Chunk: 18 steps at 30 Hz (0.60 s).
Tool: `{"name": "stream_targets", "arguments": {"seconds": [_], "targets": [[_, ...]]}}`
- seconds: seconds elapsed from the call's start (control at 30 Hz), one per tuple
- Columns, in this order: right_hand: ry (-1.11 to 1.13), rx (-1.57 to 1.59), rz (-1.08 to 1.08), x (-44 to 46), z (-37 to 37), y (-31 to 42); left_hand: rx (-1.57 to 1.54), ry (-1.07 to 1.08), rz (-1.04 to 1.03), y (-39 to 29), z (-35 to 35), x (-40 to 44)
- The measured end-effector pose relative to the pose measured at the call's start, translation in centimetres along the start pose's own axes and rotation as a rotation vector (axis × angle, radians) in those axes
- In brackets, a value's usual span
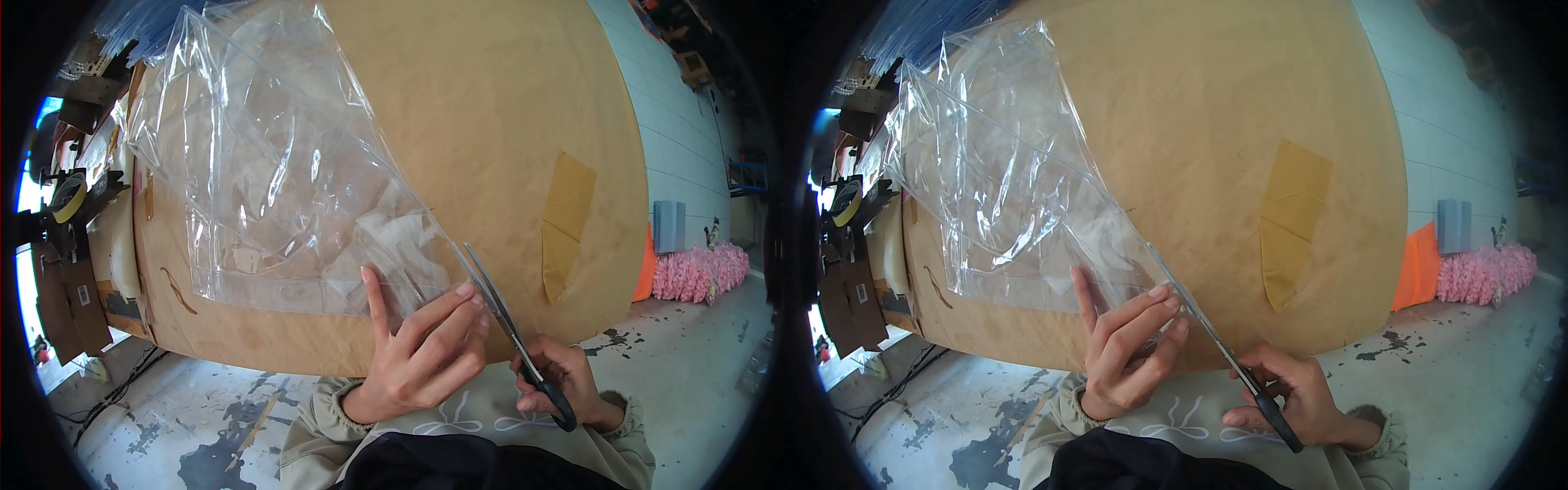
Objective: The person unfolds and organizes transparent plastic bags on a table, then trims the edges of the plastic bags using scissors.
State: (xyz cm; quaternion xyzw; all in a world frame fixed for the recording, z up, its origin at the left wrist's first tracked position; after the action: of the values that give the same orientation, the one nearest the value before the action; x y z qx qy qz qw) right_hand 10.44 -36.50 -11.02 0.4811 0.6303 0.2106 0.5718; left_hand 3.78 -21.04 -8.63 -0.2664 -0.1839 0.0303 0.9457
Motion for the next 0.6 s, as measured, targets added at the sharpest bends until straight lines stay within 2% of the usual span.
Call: {"name": "stream_targets", "arguments": {"seconds": [0.6], "targets": [[-0.025,-0.027,0.008,-0.23,0.06,-0.24,0.009,0.02,0.008,0.03,-0.04,0.0]]}}
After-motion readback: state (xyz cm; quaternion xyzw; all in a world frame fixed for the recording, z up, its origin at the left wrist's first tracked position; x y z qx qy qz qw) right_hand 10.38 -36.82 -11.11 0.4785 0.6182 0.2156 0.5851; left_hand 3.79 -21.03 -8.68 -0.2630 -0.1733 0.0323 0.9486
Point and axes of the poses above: each hand's wrist, its own x-axis towards the middle knuckle, its own z-axis out of the back of the hand, y = z × x, the point moved 6 cm from there along x, towards the middle knuckle, and after that the axes turned 14 degrees about y, right-handed, at the moved point
